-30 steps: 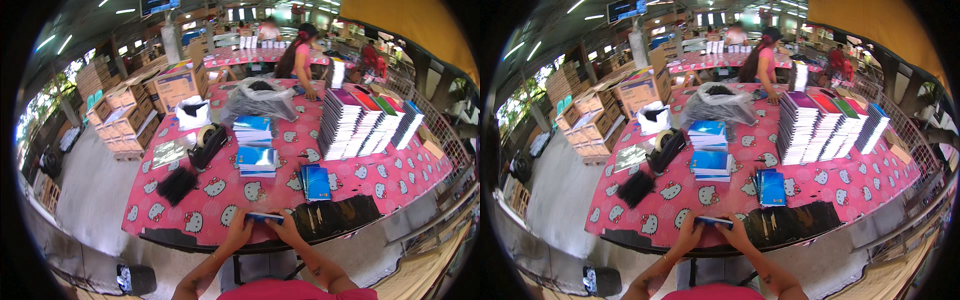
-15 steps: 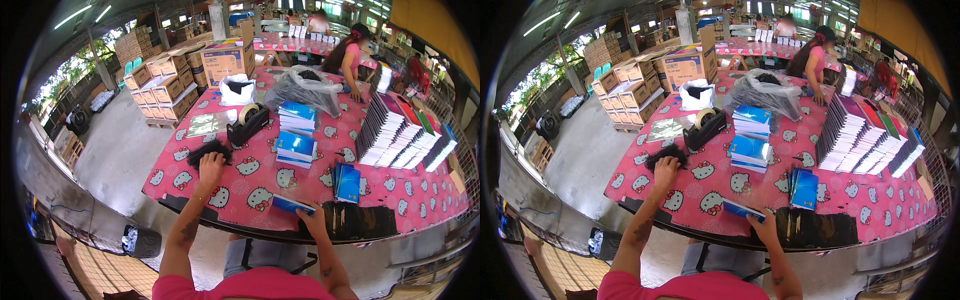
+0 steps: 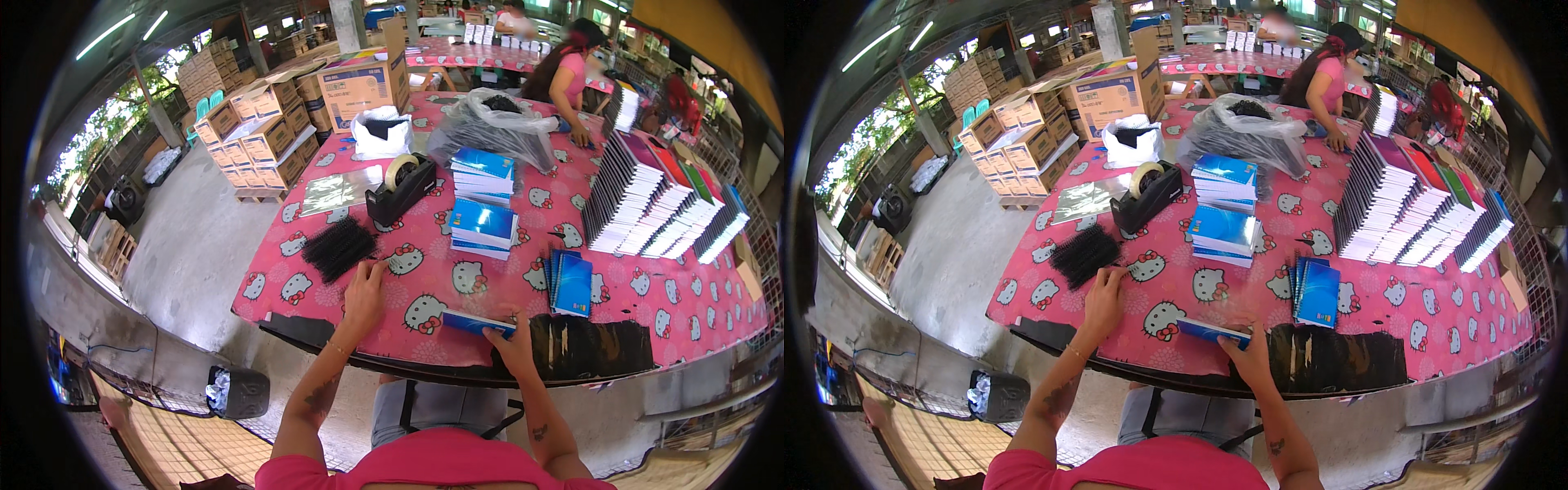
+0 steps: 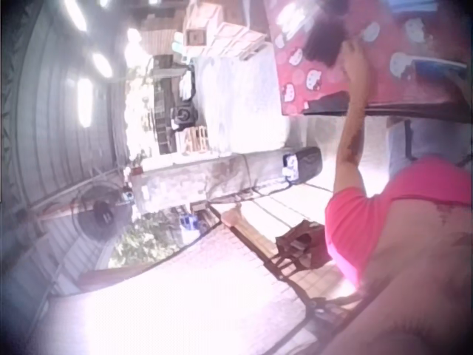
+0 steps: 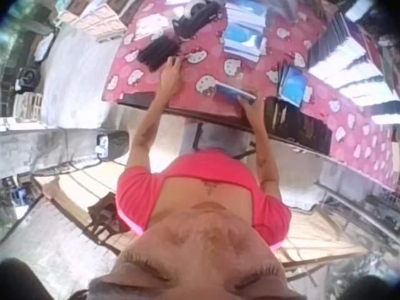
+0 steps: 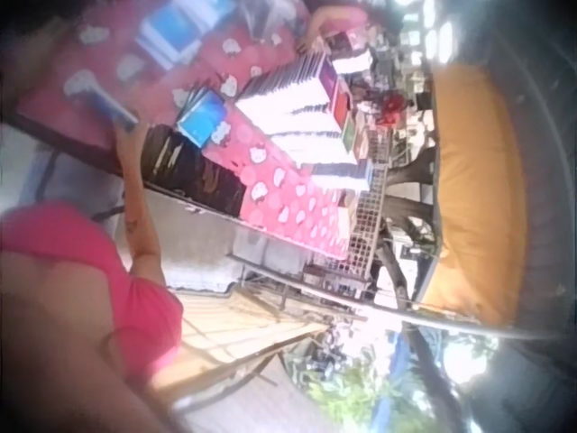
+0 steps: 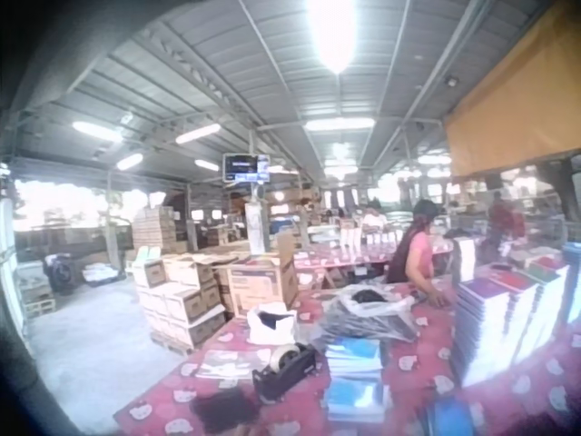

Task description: The person inserts black spiral bindings into blue notebooks at a table, then stacks the finished notebooks. The workspace includes stacks of notebooks, loose bindings, and a tape dispenser. Another person works nearby at a separate table.

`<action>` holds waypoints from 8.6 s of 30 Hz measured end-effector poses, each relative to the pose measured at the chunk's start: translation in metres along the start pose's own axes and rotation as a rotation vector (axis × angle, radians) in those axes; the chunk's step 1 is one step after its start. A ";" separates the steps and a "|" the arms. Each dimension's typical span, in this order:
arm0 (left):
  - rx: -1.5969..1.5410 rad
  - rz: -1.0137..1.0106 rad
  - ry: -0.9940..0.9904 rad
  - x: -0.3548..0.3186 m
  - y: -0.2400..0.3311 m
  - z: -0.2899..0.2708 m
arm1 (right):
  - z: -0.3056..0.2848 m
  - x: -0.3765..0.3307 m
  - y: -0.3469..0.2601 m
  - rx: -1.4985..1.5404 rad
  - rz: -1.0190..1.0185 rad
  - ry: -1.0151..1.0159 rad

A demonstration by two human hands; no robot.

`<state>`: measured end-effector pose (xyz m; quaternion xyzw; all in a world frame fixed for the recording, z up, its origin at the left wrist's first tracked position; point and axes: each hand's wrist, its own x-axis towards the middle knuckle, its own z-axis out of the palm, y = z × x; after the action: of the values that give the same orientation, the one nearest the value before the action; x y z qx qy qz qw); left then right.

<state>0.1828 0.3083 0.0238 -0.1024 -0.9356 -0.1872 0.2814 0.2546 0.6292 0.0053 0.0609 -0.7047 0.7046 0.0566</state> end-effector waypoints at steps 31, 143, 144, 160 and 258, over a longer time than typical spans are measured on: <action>-0.469 0.278 -0.297 0.009 0.090 -0.021 | -0.007 0.006 0.000 -0.008 0.086 -0.120; -0.464 0.228 -0.196 0.014 0.185 -0.027 | -0.008 -0.008 -0.082 -0.342 -0.293 0.317; -0.642 0.241 -0.251 0.022 0.196 -0.031 | 0.000 -0.013 -0.101 -0.174 -0.286 0.361; -0.349 0.468 0.145 0.124 0.115 0.064 | -0.100 0.049 -0.067 -0.864 -0.379 0.480; -1.185 -0.327 -0.421 0.126 0.090 0.027 | -0.036 0.152 -0.050 0.013 0.215 -0.193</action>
<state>0.0932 0.4120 0.1003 -0.1309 -0.7126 -0.6878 -0.0444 0.1127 0.6640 0.0801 0.0530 -0.7047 0.7020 -0.0877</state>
